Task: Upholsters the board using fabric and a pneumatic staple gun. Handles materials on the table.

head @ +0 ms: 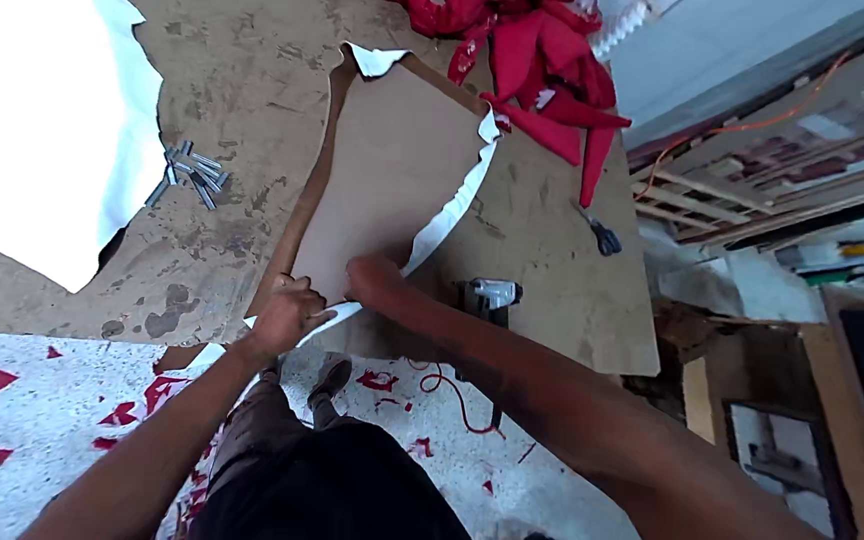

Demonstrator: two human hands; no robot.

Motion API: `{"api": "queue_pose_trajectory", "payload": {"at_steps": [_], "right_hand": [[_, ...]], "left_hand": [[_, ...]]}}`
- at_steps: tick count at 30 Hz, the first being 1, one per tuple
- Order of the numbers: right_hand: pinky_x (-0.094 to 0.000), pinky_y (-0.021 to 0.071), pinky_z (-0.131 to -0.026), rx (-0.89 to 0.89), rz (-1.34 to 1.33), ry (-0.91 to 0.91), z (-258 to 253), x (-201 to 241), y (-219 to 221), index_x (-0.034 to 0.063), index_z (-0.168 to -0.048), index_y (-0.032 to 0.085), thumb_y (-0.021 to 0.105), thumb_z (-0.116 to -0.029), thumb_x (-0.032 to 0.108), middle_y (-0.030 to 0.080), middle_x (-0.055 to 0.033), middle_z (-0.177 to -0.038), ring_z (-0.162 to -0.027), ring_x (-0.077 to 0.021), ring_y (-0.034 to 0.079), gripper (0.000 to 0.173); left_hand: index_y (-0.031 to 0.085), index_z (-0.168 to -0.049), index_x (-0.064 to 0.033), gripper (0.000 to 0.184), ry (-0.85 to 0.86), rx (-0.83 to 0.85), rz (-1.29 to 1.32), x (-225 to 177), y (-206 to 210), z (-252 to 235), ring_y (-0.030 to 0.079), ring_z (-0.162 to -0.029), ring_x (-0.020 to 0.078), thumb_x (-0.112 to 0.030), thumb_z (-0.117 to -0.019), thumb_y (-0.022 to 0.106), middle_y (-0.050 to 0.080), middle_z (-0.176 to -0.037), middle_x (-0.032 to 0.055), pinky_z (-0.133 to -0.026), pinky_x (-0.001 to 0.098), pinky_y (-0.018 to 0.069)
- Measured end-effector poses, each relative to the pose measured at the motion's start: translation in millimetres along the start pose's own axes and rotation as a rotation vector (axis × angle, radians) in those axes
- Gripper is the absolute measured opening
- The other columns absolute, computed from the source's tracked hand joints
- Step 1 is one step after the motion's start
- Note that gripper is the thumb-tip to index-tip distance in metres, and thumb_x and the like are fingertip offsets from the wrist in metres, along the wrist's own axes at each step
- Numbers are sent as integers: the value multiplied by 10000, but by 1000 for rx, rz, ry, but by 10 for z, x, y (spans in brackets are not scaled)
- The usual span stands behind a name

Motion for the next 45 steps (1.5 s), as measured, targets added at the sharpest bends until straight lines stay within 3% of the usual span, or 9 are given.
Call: {"api": "queue_pose_trajectory", "payload": {"at_steps": [3, 6, 11, 15, 19, 23, 26, 31, 45], "right_hand": [[-478, 602, -747, -491, -327, -68, 629, -566, -81, 133, -970, 739, 626, -1010, 393, 718, -39, -884, -816, -197, 705, 287], [-487, 607, -866, -785, -532, 265, 1710, -1763, -49, 107, -1213, 691, 610, -1023, 444, 719, -89, -1090, -971, -221, 710, 395], [-661, 518, -940, -654, -737, 709, 2174, -3006, 1084, 36, -1343, 587, 836, -804, 548, 635, -246, -1244, -1124, -420, 636, 784], [-644, 539, -834, -633, -780, 713, 1930, -3112, 1201, 52, -1229, 644, 856, -817, 347, 696, -202, -1053, -958, -370, 678, 549], [-510, 634, -701, -569, -1021, 489, 2020, -2465, 799, 73, -1306, 481, 846, -802, 175, 701, -151, -979, -784, -294, 726, 631], [-449, 623, -594, -399, -792, 232, 1990, -1182, 229, 148, -1172, 694, 668, -971, 247, 710, -54, -762, -609, -215, 691, 226], [-443, 575, -551, -376, -536, 215, 1715, -571, 115, 200, -1073, 709, 649, -957, 259, 678, -7, -750, -592, -163, 647, 143], [-513, 583, -649, -294, -342, 255, 1295, -278, 141, 154, -1076, 685, 680, -924, 236, 695, -45, -829, -720, -207, 686, 173], [-468, 572, -590, -155, -284, 313, 1330, 434, 449, 147, -1162, 629, 652, -956, 344, 673, -29, -787, -656, -186, 672, 286]], "left_hand": [[578, -628, -177, 471, 26, -5, 85, 12, -29, -25, 558, -760, 163, -466, -997, 626, 573, -660, -48, -855, 464, 408], [556, -602, -174, 475, 21, -24, 137, 43, -37, -14, 551, -741, 162, -431, -988, 657, 562, -642, -46, -838, 465, 399], [514, -587, -152, 509, 7, -11, 141, 38, -33, -92, 557, -747, 189, -435, -977, 677, 565, -647, -11, -851, 488, 396], [480, -582, -155, 526, 14, -15, 129, 27, -33, -81, 537, -730, 191, -439, -985, 666, 517, -620, -9, -843, 477, 382], [486, -583, -154, 530, 28, -33, 156, 63, -51, -34, 541, -740, 188, -446, -998, 640, 524, -624, -11, -850, 467, 379], [509, -596, -150, 540, 20, -21, 154, 103, -47, -5, 542, -747, 189, -477, -1016, 594, 526, -629, -11, -853, 467, 377], [632, -695, -154, 484, 5, 19, 120, 130, -39, -38, 589, -793, 184, -506, -1019, 564, 599, -694, -13, -908, 484, 416], [696, -750, -111, 550, -39, 92, 85, 197, 18, -11, 663, -869, 234, -550, -1026, 512, 675, -766, 42, -1027, 559, 418], [616, -680, -89, 571, -20, 141, -16, 235, 81, -79, 649, -809, 251, -494, -1048, 453, 653, -729, 71, -886, 495, 435]]}}
Point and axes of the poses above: each hand's wrist, its own z-axis away from the middle knuckle, its own y-axis out of the palm, x = y × z, the point moved 9 cm from there along -z, towards the middle knuckle
